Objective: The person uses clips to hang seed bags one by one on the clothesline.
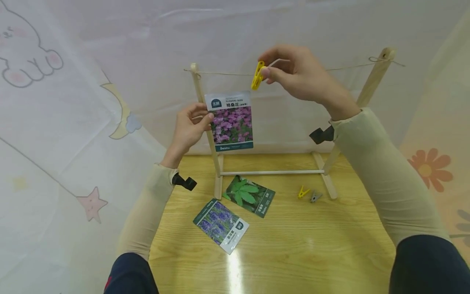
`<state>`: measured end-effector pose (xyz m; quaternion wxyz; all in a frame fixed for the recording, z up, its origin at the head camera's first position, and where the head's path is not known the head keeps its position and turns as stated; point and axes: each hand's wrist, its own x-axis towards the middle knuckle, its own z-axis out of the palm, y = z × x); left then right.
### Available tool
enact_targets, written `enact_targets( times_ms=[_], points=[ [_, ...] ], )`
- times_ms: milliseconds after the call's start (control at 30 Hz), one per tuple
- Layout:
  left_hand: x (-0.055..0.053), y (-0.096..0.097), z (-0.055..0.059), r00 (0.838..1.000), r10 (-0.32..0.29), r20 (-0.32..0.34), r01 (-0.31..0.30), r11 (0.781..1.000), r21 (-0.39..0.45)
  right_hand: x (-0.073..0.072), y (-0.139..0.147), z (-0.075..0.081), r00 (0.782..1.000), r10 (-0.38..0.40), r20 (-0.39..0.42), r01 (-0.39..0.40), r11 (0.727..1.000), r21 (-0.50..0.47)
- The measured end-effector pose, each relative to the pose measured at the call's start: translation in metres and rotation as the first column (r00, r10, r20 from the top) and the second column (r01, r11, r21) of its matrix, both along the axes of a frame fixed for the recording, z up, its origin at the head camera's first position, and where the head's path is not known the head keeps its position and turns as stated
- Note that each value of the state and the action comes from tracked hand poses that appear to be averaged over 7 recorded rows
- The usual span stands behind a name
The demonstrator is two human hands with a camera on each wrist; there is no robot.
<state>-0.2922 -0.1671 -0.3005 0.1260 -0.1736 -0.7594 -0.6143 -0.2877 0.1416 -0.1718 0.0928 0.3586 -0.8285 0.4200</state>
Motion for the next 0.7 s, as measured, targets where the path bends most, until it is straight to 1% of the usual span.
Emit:
enact_targets(
  times_ms=[200,333,433,600,700],
  points=[
    [-0.001,0.001,0.003,1.000,0.021,-0.001,-0.021,1.000,0.003,-0.003,-0.005,0.002,1.000,-0.022,0.013,0.022,1.000,0.003],
    [-0.002,0.001,0.005,1.000,0.026,-0.017,-0.026,1.000,0.001,-0.005,-0.008,0.003,1.000,-0.022,0.020,0.023,1.000,-0.009],
    [-0.002,0.000,0.007,0.999,0.030,-0.035,-0.030,1.000,0.003,-0.008,-0.011,0.004,0.999,-0.032,-0.002,0.032,0.999,0.008],
    [-0.002,0.000,0.011,0.998,0.040,-0.049,-0.040,0.999,0.003,-0.011,-0.015,0.005,0.995,-0.063,-0.074,0.069,0.994,0.081],
    [-0.003,0.001,0.014,0.997,0.050,-0.054,-0.051,0.999,-0.006,-0.012,-0.016,0.006,0.992,-0.072,-0.105,0.083,0.991,0.102]
  ],
)
